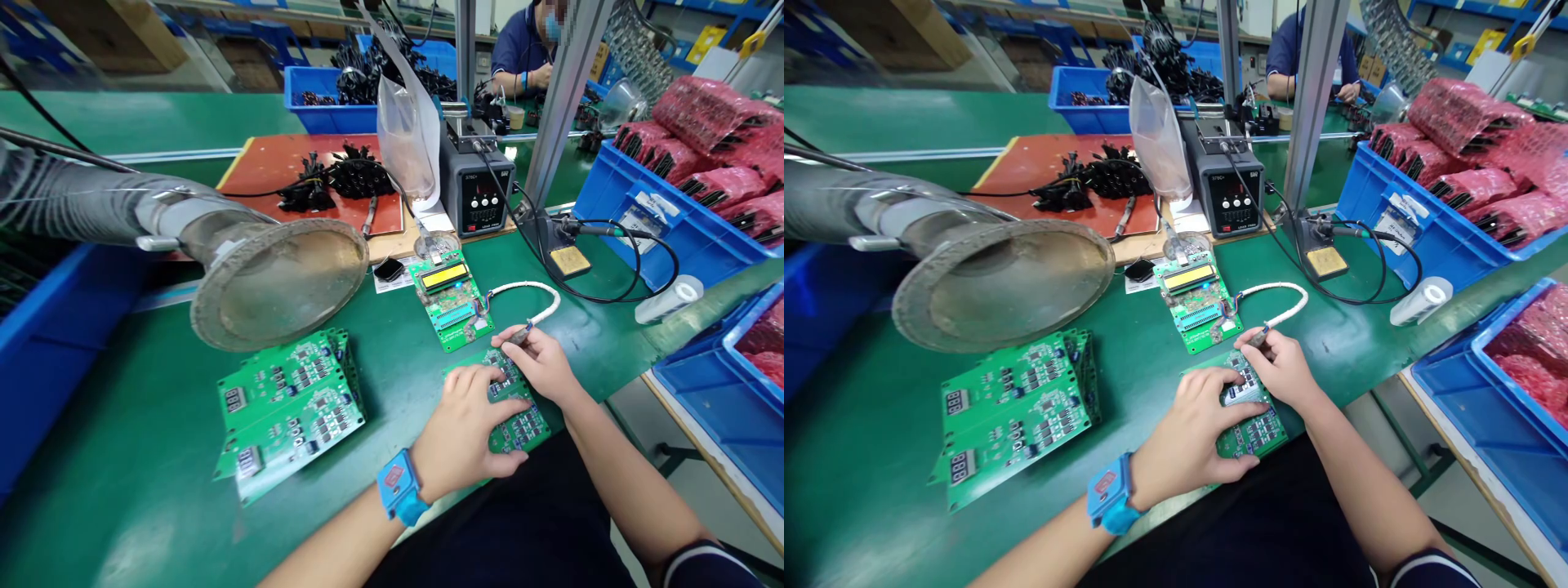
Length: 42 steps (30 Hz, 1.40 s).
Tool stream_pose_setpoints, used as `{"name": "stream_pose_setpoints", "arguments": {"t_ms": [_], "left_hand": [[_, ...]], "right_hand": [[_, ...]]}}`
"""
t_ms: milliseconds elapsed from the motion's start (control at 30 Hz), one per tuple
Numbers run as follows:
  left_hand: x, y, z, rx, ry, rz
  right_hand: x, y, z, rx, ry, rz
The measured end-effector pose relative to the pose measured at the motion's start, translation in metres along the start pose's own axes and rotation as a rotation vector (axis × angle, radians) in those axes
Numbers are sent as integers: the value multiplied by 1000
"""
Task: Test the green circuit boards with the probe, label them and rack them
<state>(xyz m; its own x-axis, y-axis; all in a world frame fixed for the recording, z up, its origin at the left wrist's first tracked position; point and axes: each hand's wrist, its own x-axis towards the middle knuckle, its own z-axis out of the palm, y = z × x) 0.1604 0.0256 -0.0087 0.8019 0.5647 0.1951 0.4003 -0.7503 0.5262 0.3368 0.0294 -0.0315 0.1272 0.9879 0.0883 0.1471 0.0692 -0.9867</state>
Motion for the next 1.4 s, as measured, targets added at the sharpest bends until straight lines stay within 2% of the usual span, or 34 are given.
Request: {"name": "stream_pose_setpoints", "arguments": {"t_ms": [267,500,667,867,1033,1100,1200,1300,1400], "left_hand": [[1,-2,-3,38,-30,38],[1,-3,-1,48,-1,47],[-5,-11,-2,-34,60,78],[-12,-11,5,17,138,26],[-15,-16,-1,14,207,26],[-16,-20,-5,67,271,-27],[-16,-26,-7,137,324,-170],[-16,-33,-5,103,280,-278],[-16,-38,-4,13,237,-296]], "right_hand": [[0,-1,0,-16,-2,-11],[0,1,-1,-24,-14,-27],[0,4,-2,-25,-18,-38],[0,6,-1,-14,-17,-60],[-5,0,-6,-65,-10,-129],[-12,-3,-12,-99,24,-131],[-19,-5,-19,-104,70,-58],[-17,-6,-22,-116,64,-25],[-8,-7,-18,-131,32,-33]]}}
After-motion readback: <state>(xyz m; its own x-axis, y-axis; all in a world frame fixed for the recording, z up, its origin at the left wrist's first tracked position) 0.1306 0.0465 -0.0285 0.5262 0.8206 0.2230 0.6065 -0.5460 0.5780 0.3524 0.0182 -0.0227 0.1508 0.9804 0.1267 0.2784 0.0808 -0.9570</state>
